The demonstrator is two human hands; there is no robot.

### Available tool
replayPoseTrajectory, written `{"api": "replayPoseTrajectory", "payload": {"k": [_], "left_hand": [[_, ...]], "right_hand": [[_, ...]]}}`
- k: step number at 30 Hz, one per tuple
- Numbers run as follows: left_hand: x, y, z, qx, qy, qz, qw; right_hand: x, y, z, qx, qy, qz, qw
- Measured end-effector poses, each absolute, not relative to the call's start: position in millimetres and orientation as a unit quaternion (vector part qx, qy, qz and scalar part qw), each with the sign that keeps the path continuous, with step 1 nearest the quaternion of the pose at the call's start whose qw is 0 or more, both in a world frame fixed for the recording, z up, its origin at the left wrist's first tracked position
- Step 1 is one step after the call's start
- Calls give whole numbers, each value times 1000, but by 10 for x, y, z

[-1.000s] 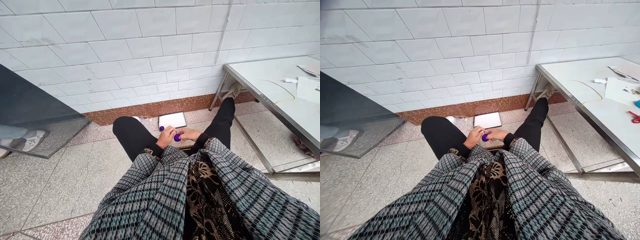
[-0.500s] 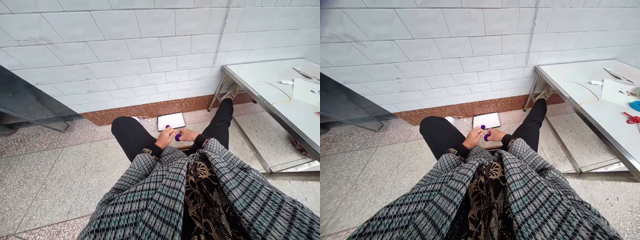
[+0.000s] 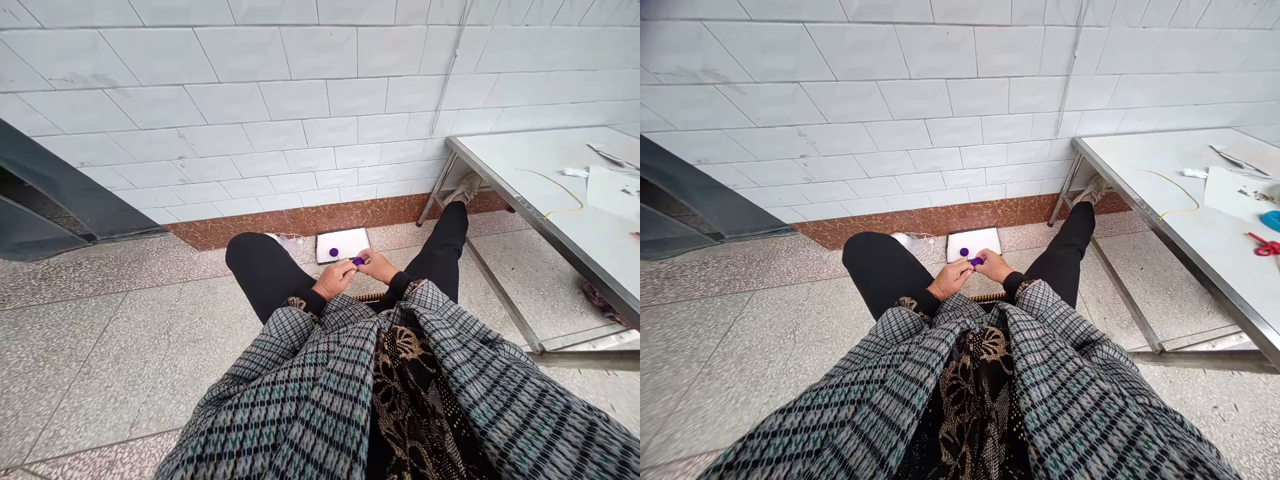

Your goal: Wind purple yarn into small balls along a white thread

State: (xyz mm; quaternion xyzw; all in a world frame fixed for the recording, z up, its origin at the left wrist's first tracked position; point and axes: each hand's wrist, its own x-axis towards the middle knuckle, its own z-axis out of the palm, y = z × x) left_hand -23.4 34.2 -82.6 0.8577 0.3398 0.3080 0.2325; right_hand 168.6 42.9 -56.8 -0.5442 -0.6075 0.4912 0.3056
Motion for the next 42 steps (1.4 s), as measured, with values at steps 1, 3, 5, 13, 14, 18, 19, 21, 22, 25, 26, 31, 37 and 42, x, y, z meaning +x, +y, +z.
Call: {"api": "replayPoseTrajectory", "payload": {"k": [1,3,5,13,14,18,19,21,22,25,26,31,37,42], "left_hand": [[-239,345,-820,850,346,323,230],[-245,371,-825,830,365,348,239],[-243,414,-846,801,397,363,264],[-209,435,-856,801,412,267,343],[-212,414,-841,819,390,254,336],[-241,351,-787,858,342,261,279],[-249,344,-777,858,343,274,268],[-262,342,-763,849,355,300,250],[-267,346,-757,844,364,309,244],[-275,368,-746,833,387,320,233],[-275,379,-746,830,392,322,232],[-271,455,-796,789,427,367,244],[-224,499,-900,757,463,348,302],[-178,403,-860,846,340,258,321]], "right_hand": [[1685,419,-571,-549,-626,482,271],[1684,392,-543,-538,-623,524,220],[1688,363,-482,-488,-587,615,197],[1663,382,-339,-421,-405,707,398],[1653,395,-353,-445,-408,680,415],[1644,424,-425,-559,-486,536,405],[1650,425,-438,-576,-517,502,386],[1662,423,-453,-593,-575,444,347],[1667,420,-457,-593,-600,427,326],[1668,406,-465,-568,-655,423,266],[1665,398,-466,-556,-663,432,253],[1641,328,-417,-495,-604,573,246],[1631,334,-327,-429,-511,635,389],[1698,405,-394,-581,-582,450,349]]}}
